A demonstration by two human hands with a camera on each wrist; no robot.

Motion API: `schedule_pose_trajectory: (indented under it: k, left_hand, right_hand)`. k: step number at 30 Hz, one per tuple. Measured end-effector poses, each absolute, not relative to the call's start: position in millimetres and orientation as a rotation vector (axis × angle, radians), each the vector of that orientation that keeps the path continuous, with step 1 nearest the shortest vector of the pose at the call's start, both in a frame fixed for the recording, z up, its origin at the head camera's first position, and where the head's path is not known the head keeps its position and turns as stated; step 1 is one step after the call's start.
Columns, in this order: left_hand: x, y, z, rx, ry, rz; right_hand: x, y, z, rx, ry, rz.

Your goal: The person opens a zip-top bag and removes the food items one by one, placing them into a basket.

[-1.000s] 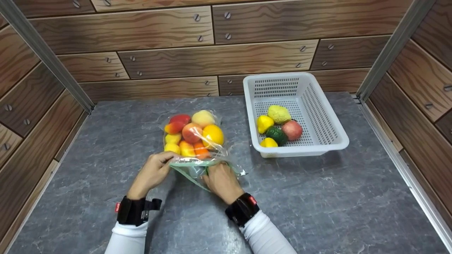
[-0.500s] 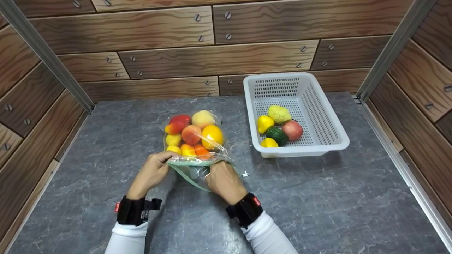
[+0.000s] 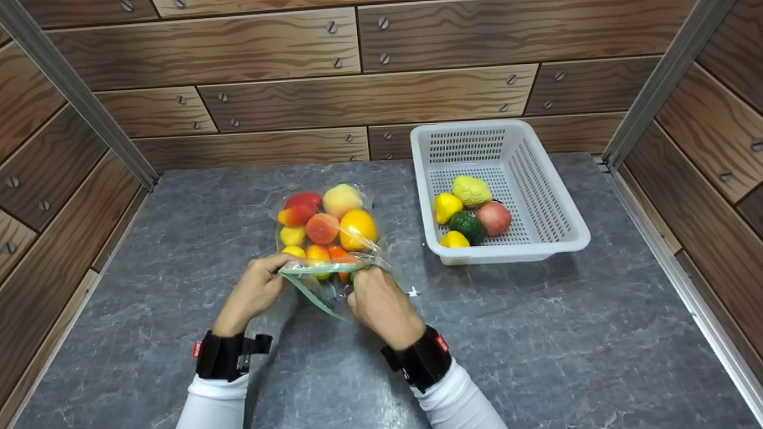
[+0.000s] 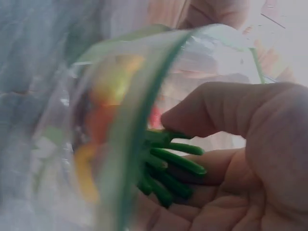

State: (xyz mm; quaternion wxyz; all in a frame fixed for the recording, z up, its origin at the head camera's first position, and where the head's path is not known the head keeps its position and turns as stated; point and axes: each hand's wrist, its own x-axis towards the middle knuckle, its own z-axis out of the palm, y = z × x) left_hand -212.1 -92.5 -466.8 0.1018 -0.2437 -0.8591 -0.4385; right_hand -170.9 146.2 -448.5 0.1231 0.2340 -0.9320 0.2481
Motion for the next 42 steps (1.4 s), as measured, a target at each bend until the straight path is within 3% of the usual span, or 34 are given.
schedule_pose_trajectory:
  k: [13,22,42]
  left_hand:
    - [-211.9,-92.3,-468.0,-0.722,-2.524,-1.257]
    - [-212.1,-91.5,-468.0,-0.723,-2.538,-1.254]
    - [-212.1,-92.0,-468.2,-0.743,-2.526,-1.264]
  right_hand:
    - [-163.1,161.6,-421.7,0.739,-2.811,0.734]
    - [-161.9,171.4,-408.7,0.628,-2.811,0.853]
    - [-160.5,188.0,-400.7,0.602,-2.448,0.899]
